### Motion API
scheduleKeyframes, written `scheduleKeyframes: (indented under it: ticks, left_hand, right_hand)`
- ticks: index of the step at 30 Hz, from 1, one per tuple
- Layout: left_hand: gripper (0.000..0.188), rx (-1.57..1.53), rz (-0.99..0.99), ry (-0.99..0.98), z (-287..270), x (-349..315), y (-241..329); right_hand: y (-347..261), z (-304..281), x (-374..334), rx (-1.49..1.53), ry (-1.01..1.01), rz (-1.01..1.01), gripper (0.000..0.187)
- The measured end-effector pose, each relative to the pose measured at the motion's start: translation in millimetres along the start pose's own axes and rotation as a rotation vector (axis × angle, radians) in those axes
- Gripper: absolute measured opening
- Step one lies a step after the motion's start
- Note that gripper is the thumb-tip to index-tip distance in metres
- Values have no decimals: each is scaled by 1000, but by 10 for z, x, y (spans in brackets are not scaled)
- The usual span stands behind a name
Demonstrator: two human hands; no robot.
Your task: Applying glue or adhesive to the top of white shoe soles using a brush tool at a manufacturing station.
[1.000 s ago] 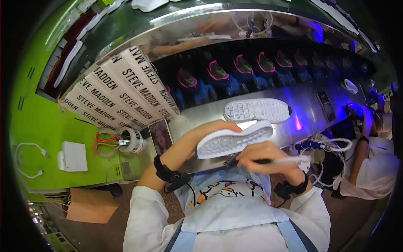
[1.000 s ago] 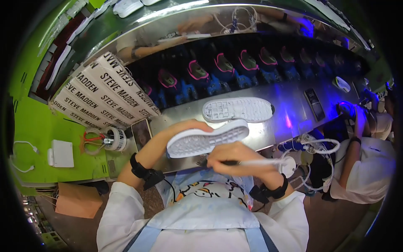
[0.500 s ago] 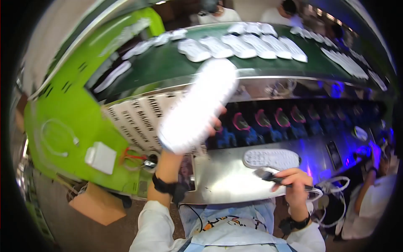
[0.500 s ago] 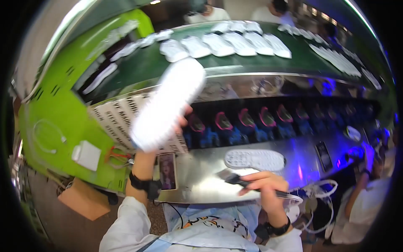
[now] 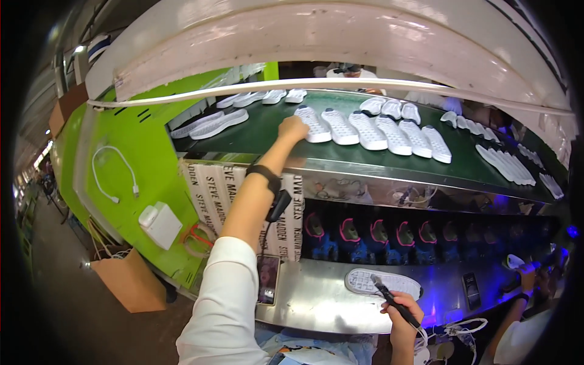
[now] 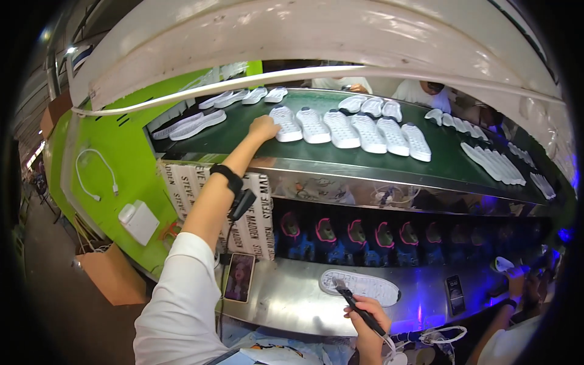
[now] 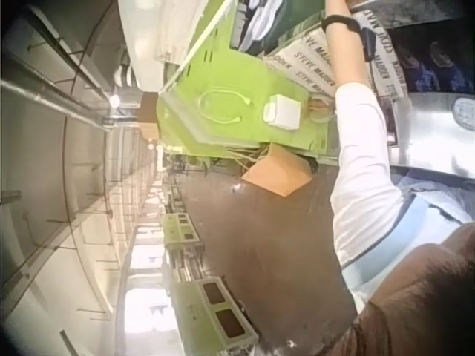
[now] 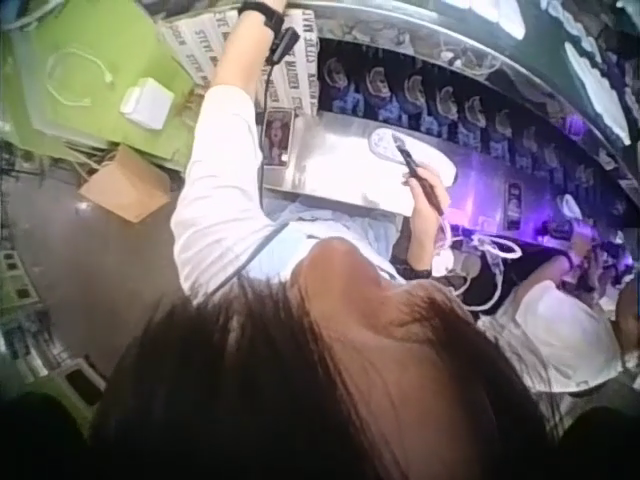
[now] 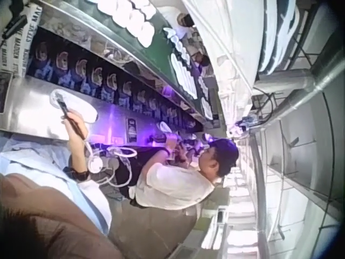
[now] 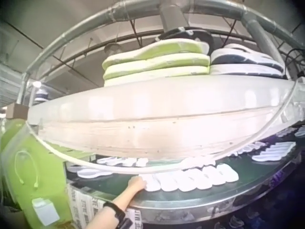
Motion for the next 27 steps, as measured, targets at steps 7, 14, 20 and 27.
scheduleKeyframes:
  ticks: [7,14,20,27]
  left_hand:
    - [46,-1391,-47,-152,-662,-1174,-86]
    - [57,-1380,-5,-694,280,-3098,147]
    - [59,-1251,-35,-558,1215,-3461,281]
    - [57,-2310,-626,-1184,1491,-4330,423]
  right_hand:
    - [10,-143,21,-37,139,138,28]
    - [-45,-101,97,129,153,48,29]
    - [-51,27,-26,44,-19,181,23]
    - [254,242,231,-471,60,-93,22]
Point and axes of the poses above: each hand's wrist, its own x-axis towards the middle knuckle, its own z-axis out of the palm, y = z × x, the point moved 1 cm from there along x, towards the middle knuckle, and after that the axes turned 2 degrees about -y, right-handed, at the moved point
